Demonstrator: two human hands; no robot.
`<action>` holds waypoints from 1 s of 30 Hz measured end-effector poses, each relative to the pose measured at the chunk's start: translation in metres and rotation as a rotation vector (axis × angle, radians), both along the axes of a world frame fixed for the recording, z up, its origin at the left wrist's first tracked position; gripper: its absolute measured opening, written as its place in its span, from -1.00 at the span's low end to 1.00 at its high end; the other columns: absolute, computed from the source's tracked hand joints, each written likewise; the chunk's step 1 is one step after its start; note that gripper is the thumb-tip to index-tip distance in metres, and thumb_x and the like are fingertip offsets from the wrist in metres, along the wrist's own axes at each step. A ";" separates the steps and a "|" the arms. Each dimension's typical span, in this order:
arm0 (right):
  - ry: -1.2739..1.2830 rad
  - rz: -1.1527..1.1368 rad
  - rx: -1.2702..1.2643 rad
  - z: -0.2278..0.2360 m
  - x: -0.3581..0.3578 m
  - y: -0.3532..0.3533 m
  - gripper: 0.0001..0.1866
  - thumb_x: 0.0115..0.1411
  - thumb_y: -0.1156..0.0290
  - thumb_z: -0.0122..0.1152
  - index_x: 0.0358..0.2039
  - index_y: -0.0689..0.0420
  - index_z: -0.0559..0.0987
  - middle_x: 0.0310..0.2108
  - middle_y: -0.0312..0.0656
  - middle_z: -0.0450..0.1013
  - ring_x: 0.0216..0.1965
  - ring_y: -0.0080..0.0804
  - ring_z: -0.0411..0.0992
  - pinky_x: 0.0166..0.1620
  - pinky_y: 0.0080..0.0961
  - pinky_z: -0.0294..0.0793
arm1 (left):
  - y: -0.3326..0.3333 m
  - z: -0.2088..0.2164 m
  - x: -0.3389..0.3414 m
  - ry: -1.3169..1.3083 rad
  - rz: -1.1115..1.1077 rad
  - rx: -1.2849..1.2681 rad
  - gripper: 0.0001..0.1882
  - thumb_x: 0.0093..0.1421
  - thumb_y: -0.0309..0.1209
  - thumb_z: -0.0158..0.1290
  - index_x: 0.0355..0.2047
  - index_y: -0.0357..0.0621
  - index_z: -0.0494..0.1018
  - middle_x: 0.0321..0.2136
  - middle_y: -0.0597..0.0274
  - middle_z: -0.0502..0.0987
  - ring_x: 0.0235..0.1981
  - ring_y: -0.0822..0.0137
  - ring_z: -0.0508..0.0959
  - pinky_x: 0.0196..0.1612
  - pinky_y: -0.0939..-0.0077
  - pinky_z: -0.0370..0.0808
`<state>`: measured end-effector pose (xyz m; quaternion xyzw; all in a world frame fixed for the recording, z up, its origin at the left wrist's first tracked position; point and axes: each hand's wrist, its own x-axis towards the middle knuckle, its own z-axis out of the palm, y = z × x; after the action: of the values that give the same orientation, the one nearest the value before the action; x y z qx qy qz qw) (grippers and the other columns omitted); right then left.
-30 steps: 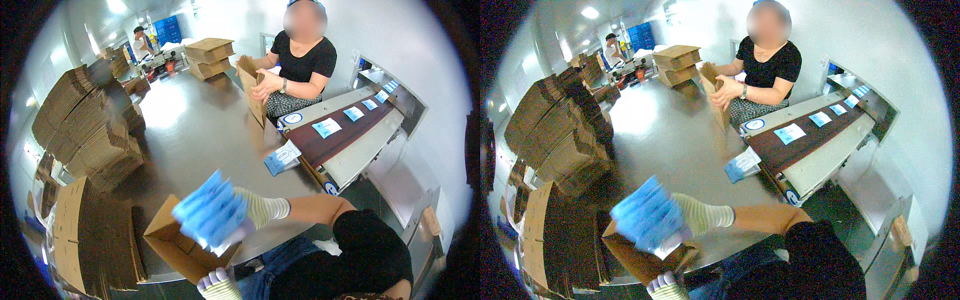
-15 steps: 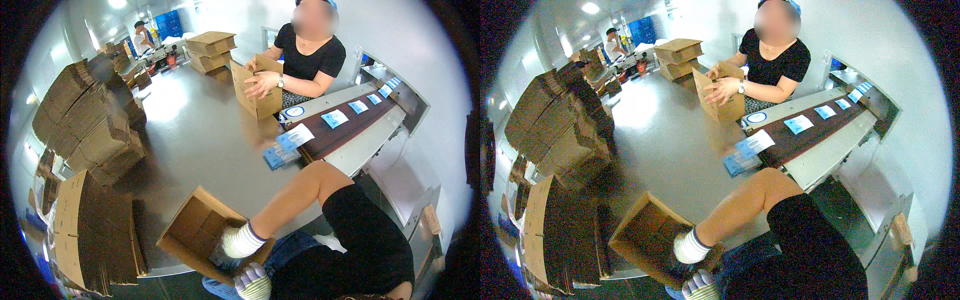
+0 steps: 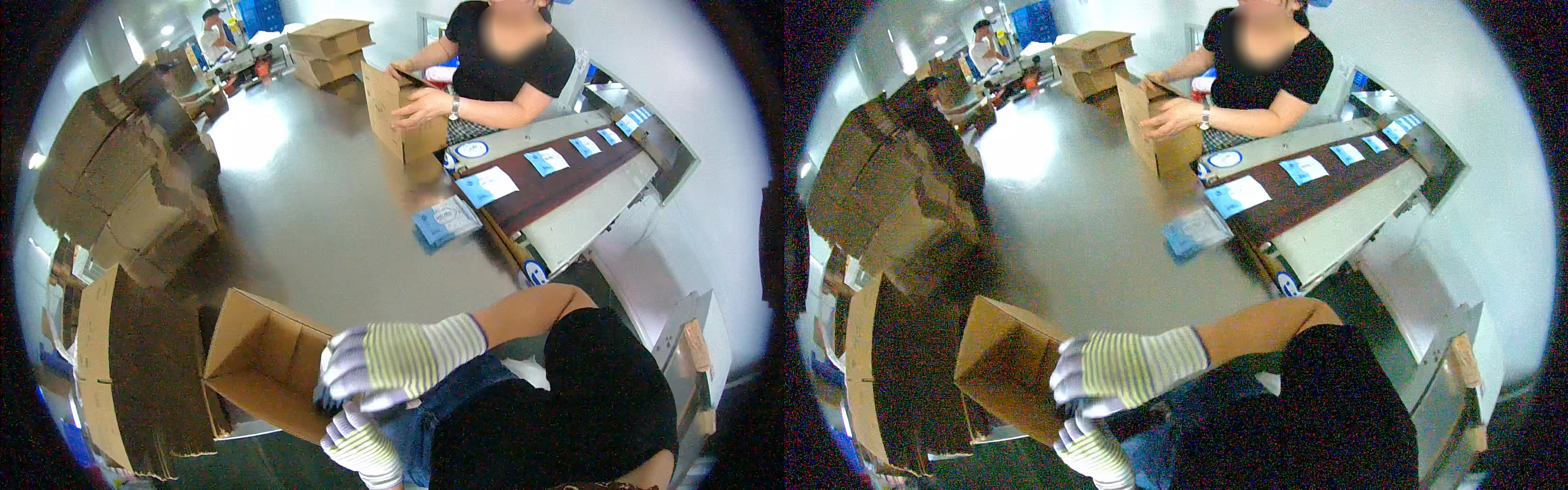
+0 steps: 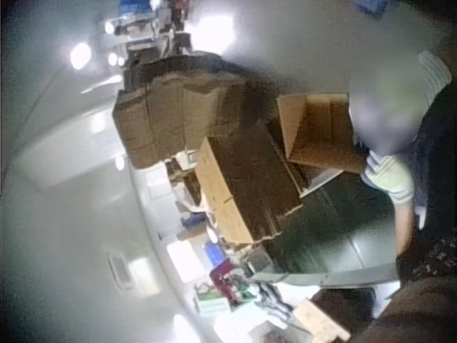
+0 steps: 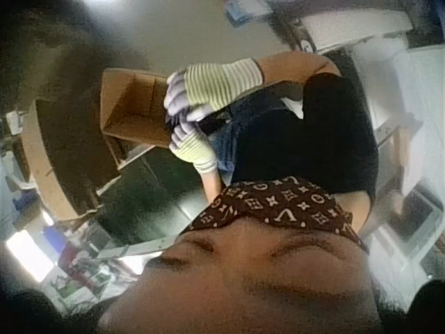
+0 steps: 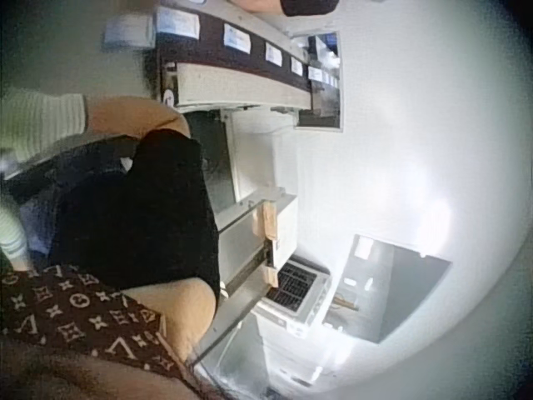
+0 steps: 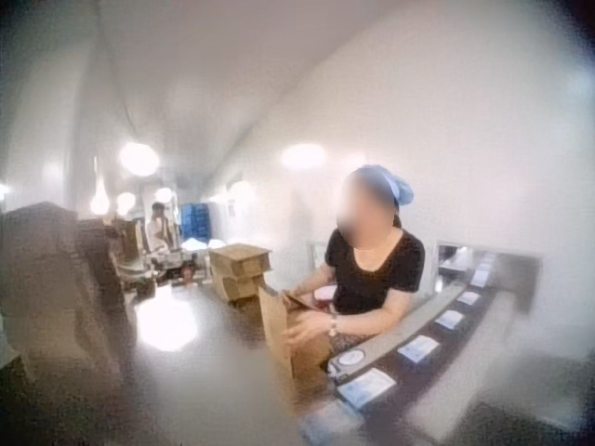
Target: The person picks up stacks of blue packaged items and places them into cardboard boxes on a metal table.
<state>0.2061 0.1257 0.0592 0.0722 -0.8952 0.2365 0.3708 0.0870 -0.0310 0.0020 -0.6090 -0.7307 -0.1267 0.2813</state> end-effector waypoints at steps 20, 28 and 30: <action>-0.839 -0.771 0.107 -0.088 0.191 0.266 -0.54 0.03 0.29 0.21 -0.06 0.20 0.47 -0.13 0.01 0.46 -0.13 -0.03 0.43 -0.08 -0.28 0.44 | 0.017 -0.009 0.006 -0.015 -0.020 0.058 -0.63 -0.02 -0.35 0.21 -0.20 -0.08 0.37 -0.60 0.28 0.35 -0.59 0.26 0.37 -0.43 0.31 0.25; -1.630 -0.540 -0.158 -0.095 0.149 0.286 -0.55 -0.02 0.18 0.24 -0.18 0.23 0.56 -0.30 -0.04 0.55 -0.28 -0.25 0.50 -0.20 -0.29 0.45 | 0.015 -0.007 0.000 0.009 0.019 0.068 -0.65 0.06 -0.27 0.14 -0.19 -0.11 0.36 -0.62 0.28 0.31 -0.61 0.26 0.36 -0.46 0.31 0.23; -1.582 -0.641 -0.436 -0.074 0.149 0.245 -0.58 -0.11 0.14 0.32 -0.33 0.21 0.61 -0.37 -0.08 0.56 -0.33 -0.26 0.50 -0.23 -0.32 0.46 | 0.016 -0.004 0.005 -0.041 0.013 0.038 -0.65 0.05 -0.26 0.14 -0.19 -0.11 0.36 -0.62 0.29 0.31 -0.61 0.27 0.35 -0.45 0.31 0.22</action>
<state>0.3552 0.3712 -0.0149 -0.4398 -0.8018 0.2673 -0.3038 0.0924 -0.0145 -0.0025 -0.5959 -0.7378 -0.1510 0.2789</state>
